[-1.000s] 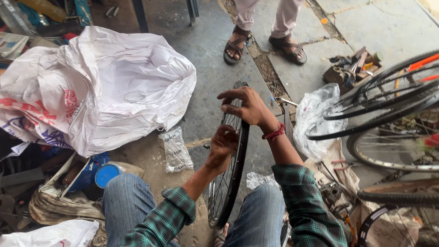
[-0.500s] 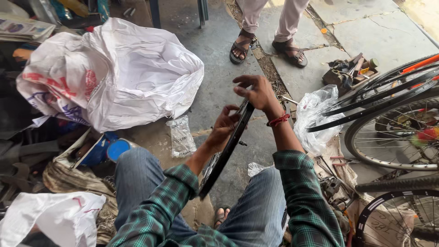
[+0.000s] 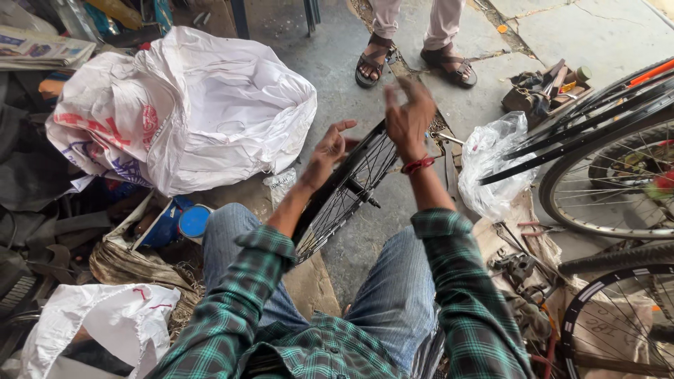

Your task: The person sits on the ground and adjusts the spokes of a bicycle wheel by hand, tightening and loosening nipples to true the rim. They rotate the wheel to check alignment and continue making fine adjustments to the spoke tension.

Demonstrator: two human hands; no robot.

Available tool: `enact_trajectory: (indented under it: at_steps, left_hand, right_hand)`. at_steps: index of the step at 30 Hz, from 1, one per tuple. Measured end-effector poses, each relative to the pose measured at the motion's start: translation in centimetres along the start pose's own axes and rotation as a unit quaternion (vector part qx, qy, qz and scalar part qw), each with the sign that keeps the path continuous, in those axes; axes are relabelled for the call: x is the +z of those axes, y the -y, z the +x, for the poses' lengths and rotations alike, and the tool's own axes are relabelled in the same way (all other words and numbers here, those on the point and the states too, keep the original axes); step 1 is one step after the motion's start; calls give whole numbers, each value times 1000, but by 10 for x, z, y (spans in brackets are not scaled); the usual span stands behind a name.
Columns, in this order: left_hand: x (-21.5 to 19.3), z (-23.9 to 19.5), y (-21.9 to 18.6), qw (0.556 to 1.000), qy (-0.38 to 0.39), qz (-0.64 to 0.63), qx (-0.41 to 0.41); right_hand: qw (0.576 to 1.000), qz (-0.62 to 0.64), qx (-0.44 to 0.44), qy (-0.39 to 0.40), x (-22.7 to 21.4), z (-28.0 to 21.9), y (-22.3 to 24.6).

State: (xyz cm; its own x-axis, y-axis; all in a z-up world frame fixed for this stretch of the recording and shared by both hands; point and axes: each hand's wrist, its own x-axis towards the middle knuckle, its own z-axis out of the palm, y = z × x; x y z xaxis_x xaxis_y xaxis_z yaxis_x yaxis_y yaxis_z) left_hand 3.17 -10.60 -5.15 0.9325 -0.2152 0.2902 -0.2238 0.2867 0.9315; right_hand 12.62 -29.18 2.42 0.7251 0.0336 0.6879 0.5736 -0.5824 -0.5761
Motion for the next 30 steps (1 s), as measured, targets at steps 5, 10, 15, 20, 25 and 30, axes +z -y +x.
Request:
enact_trajectory:
  at_steps: [5, 10, 15, 20, 25, 30]
  left_hand:
    - [-7, -11, -69, 907, 63, 408, 81]
    - [15, -9, -76, 904, 26, 422, 60]
    - [17, -6, -70, 917, 17, 396, 46]
    - [14, -7, -69, 929, 23, 367, 24]
    - [12, -9, -73, 931, 10, 365, 4]
    - [10, -11, -72, 929, 14, 368, 29]
  right_hand:
    - [964, 168, 96, -181, 20, -78, 22]
    - [987, 132, 66, -70, 46, -125, 13]
    - [899, 406, 163, 18, 54, -118, -8]
    - [869, 467, 162, 16, 58, -119, -10]
    - [855, 490, 167, 21, 62, -115, -8]
    - [844, 507, 171, 26, 64, -117, -10]
